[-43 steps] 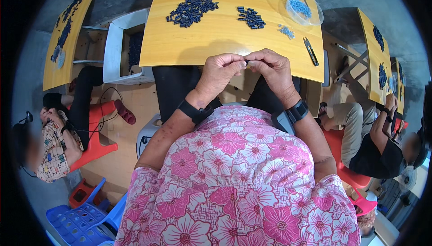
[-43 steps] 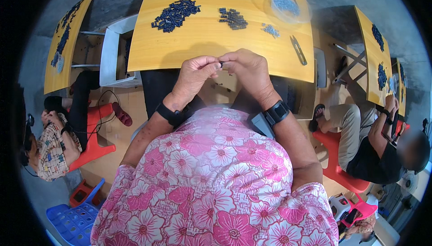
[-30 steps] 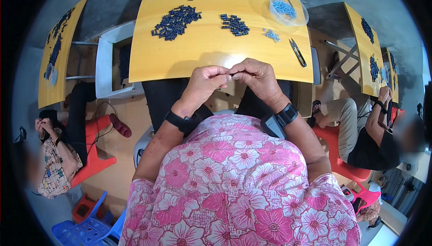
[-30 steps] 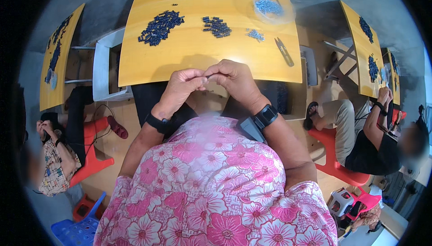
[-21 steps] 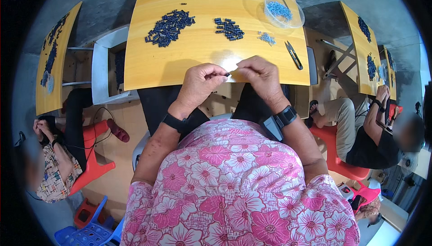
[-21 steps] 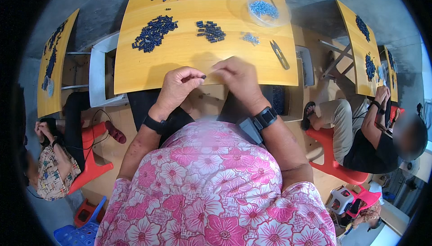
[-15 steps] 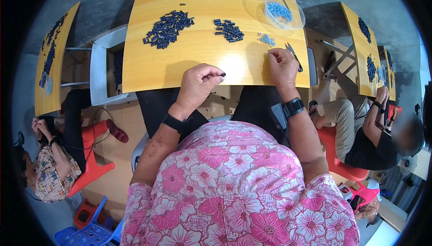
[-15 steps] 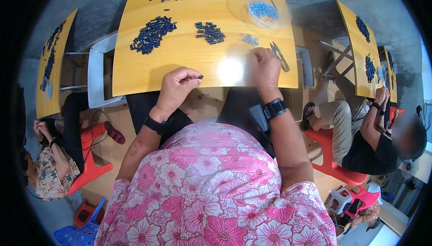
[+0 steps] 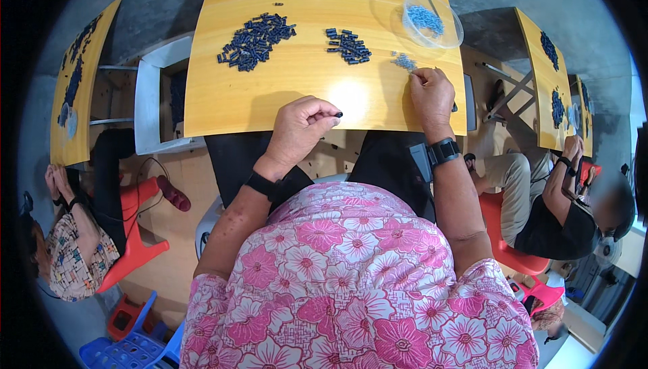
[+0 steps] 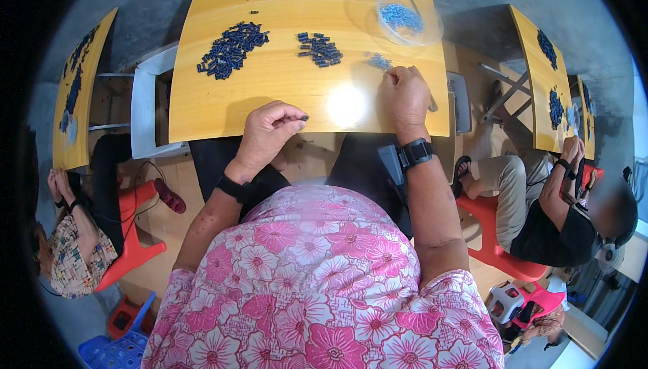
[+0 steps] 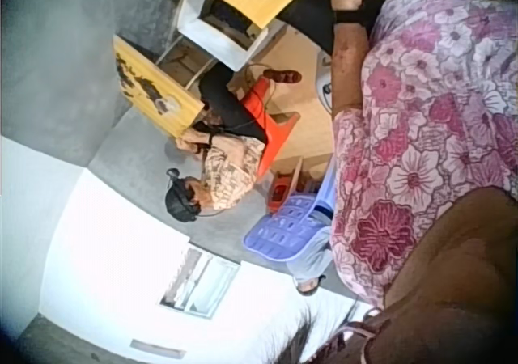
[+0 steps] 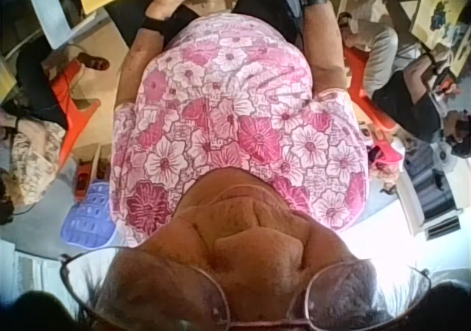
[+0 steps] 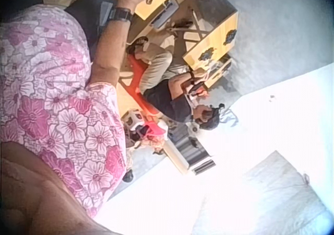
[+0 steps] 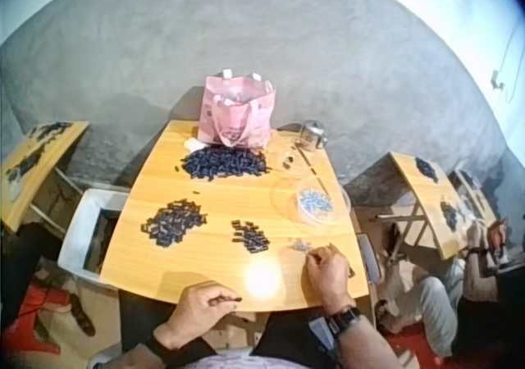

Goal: Sorting small blue plastic components from a pile on the table into a clear plastic container lid.

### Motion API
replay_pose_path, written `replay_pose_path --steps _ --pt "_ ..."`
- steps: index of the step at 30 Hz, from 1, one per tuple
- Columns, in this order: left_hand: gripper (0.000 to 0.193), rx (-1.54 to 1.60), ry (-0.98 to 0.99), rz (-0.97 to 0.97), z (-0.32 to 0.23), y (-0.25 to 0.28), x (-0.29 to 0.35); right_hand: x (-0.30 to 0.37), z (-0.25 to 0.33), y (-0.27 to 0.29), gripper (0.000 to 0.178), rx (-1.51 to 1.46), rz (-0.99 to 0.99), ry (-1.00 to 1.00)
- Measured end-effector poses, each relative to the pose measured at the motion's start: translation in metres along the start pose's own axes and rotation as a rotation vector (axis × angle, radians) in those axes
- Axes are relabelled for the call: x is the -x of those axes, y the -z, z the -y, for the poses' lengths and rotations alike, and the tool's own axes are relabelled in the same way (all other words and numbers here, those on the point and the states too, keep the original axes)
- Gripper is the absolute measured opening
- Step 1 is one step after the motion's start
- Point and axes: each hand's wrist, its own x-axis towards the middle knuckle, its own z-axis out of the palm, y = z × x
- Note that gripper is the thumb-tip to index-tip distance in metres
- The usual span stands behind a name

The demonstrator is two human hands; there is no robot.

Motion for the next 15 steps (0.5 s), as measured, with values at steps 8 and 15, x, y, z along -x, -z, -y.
replay_pose_path --steps 8,15 --pt "0.008 0.008 -0.015 -0.003 0.003 -0.001 -0.001 0.002 -0.009 -0.003 0.009 0.11 0.039 0.123" --pt "0.008 0.036 -0.008 -0.013 0.004 -0.002 -0.001 0.012 -0.012 -0.006 0.008 0.175 0.014 0.273"
